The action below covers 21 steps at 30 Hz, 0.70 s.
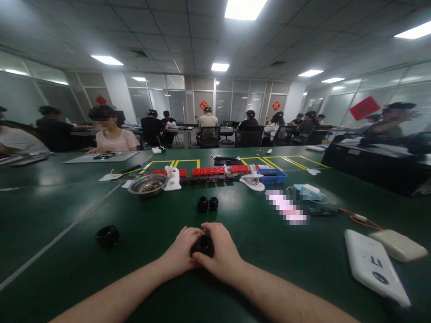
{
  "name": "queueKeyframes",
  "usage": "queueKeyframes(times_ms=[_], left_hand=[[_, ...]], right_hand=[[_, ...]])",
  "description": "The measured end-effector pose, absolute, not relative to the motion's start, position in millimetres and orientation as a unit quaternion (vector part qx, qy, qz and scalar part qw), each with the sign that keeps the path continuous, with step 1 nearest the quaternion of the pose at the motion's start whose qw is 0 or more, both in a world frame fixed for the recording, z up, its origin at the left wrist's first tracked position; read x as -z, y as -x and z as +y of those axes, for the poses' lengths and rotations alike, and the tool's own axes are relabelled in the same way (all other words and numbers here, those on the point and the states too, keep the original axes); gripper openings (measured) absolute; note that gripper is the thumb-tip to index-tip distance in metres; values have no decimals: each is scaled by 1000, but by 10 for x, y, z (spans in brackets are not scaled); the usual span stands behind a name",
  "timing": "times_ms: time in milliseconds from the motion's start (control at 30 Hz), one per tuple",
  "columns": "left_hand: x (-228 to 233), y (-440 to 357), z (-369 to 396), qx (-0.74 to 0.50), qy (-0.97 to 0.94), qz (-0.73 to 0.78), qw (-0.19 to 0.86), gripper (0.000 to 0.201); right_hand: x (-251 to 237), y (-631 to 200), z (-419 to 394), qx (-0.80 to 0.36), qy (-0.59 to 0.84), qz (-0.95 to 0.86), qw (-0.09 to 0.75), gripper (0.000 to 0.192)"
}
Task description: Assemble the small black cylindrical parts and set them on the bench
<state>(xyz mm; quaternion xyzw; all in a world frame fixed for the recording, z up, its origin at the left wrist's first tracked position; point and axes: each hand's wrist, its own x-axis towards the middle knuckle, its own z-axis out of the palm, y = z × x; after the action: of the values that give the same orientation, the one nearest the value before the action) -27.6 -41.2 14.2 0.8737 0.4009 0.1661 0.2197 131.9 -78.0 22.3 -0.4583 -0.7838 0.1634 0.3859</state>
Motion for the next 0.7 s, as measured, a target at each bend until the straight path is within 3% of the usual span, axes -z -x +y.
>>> queueKeyframes(times_ms=[167, 300, 700], left_hand=[[-141, 262, -415, -160, -869, 415, 216, 46], [-108, 270, -397, -160, -868, 416, 220, 51], [-194, 271, -448, -172, -876, 399, 209, 36]], right_hand=[[-229, -1321, -767, -158, 476, -782, 369, 41], [-222, -1345, -784, -166, 428, -808, 369, 50], [-217, -1311, -768, -148, 493, -757, 402, 44]])
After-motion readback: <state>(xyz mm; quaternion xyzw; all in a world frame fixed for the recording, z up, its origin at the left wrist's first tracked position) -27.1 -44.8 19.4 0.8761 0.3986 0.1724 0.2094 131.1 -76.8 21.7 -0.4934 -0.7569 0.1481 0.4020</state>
